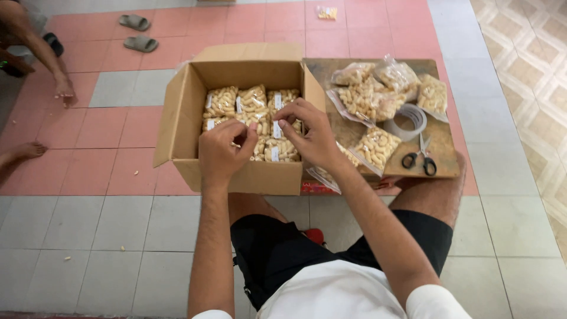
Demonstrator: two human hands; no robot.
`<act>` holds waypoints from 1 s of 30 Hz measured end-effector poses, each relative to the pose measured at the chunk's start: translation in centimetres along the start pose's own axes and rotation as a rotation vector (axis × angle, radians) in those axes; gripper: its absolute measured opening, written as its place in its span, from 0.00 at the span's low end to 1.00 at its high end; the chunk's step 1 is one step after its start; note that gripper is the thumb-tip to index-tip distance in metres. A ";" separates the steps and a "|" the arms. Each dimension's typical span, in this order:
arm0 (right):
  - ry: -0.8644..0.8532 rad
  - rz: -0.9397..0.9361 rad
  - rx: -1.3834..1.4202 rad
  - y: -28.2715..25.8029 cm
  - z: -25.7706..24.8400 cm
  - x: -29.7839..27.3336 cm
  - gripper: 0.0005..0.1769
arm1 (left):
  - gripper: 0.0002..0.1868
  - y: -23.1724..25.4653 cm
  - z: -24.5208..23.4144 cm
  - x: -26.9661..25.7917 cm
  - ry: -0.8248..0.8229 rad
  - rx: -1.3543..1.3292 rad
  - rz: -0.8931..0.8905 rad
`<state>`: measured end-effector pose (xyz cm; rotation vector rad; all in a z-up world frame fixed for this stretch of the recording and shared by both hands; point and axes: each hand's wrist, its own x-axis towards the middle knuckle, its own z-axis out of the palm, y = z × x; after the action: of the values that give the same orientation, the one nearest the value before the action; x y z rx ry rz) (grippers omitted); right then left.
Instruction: The person picks up small plastic bags containing snack food from a wooden table and places them into a cardboard box. They handle each bag individually, arranging them in organized rows inside the box.
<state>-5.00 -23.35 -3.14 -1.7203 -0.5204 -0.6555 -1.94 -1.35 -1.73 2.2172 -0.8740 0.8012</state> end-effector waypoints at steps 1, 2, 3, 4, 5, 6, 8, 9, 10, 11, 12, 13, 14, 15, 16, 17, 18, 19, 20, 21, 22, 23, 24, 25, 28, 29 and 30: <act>0.008 0.012 -0.005 0.1 -0.8 -1.0 0.04 | 0.22 0.0 0.2 0.0 -0.012 -0.009 0.001; 0.005 0.090 0.169 0.1 -1.6 -1.5 0.10 | 0.22 -0.2 0.2 0.2 -0.007 -0.018 -0.002; 0.001 0.168 0.343 0.1 -2.2 -2.1 0.18 | 0.22 -0.4 0.1 0.5 -0.003 -0.028 -0.005; 0.002 0.176 0.341 -0.2 -3.4 -3.0 0.18 | 0.22 -0.2 0.0 0.7 -0.008 -0.033 -0.010; 0.048 0.216 0.225 -0.5 -4.5 -4.0 0.17 | 0.23 -0.1 -0.1 0.8 0.012 -0.042 -0.032; 0.091 0.253 0.107 -0.9 -5.7 -4.9 0.17 | 0.23 0.1 -0.2 1.0 0.035 -0.052 -0.054; 0.071 0.256 -0.089 -1.9 -7.4 -6.8 0.14 | 0.23 -0.3 0.2 0.9 0.048 -0.039 -0.058; 0.049 0.251 -0.280 -2.5 -8.2 -7.7 0.12 | 0.24 -0.5 0.3 0.8 0.063 -0.021 -0.056; 0.050 0.254 -0.282 -2.4 -8.5 -9.1 0.12 | 0.24 -0.6 0.3 0.7 0.061 -0.023 -0.057; -0.043 0.238 -0.405 -2.4 -8.8 -10.4 0.12 | 0.24 -0.6 0.2 0.7 0.065 -0.034 -0.063; -0.138 0.215 -0.528 -2.3 -9.2 -11.6 0.12 | 0.24 -0.6 0.2 0.7 0.074 -0.043 -0.068; -0.140 0.213 -0.530 -3.2 -8.9 -12.1 0.12 | 0.24 -0.6 0.3 0.6 0.077 -0.045 -0.069; -0.229 0.252 -0.620 -4.1 -8.5 -12.6 0.21 | 0.24 -0.6 0.4 0.5 0.086 -0.051 -0.088; -0.318 0.289 -0.709 -4.9 -8.2 -13.1 0.31 | 0.24 -0.7 0.5 0.4 0.095 -0.057 -0.107; -0.320 0.284 -0.710 -3.8 -7.7 -14.6 0.31 | 0.24 -0.7 0.5 0.4 0.100 -0.054 -0.108; -0.250 0.199 -0.788 -2.7 -7.3 -16.0 0.37 | 0.23 -0.8 0.5 0.5 0.085 -0.039 -0.104; -0.178 0.115 -0.863 -1.6 -6.9 -17.4 0.43 | 0.23 -0.8 0.5 0.5 0.068 -0.024 -0.100; -0.179 0.111 -0.862 -1.6 -6.6 -17.4 0.43 | 0.23 -0.8 0.4 0.6 0.073 -0.022 -0.101; -0.137 0.117 -0.858 -1.7 -6.2 -17.5 0.43 | 0.23 -0.7 0.3 0.7 0.068 -0.032 -0.109; -0.095 0.123 -0.854 -1.7 -5.9 -17.6 0.42 | 0.23 -0.6 0.3 0.7 0.064 -0.042 -0.116; -0.094 0.126 -0.854 -0.9 -5.8 -18.1 0.42 | 0.23 -0.6 0.3 0.7 0.061 -0.044 -0.116; -0.137 0.137 -0.940 -0.1 -5.6 -18.7 0.38 | 0.23 -0.6 0.3 0.6 0.067 -0.026 -0.112; -0.178 0.145 -1.026 0.9 -5.4 -19.2 0.34 | 0.23 -0.6 0.3 0.6 0.075 -0.008 -0.106; -0.175 0.146 -1.026 1.0 -5.1 -19.5 0.34 | 0.23 -0.6 0.2 0.6 0.074 -0.008 -0.104; -0.183 0.042 -1.177 1.3 -4.4 -20.0 0.13 | 0.23 -0.5 0.2 0.8 0.073 -0.031 -0.105; -0.169 0.032 -1.177 1.0 -4.4 -20.0 0.11 | 0.23 -0.5 0.1 0.8 0.054 -0.032 -0.118; -0.157 0.021 -1.175 0.8 -4.4 -20.1 0.08 | 0.23 -0.5 0.0 0.7 0.035 -0.032 -0.133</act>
<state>-20.14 -27.90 -16.38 -2.8848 -0.1961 -0.8949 -1.16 -1.32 -1.35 2.2013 -0.7091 0.7552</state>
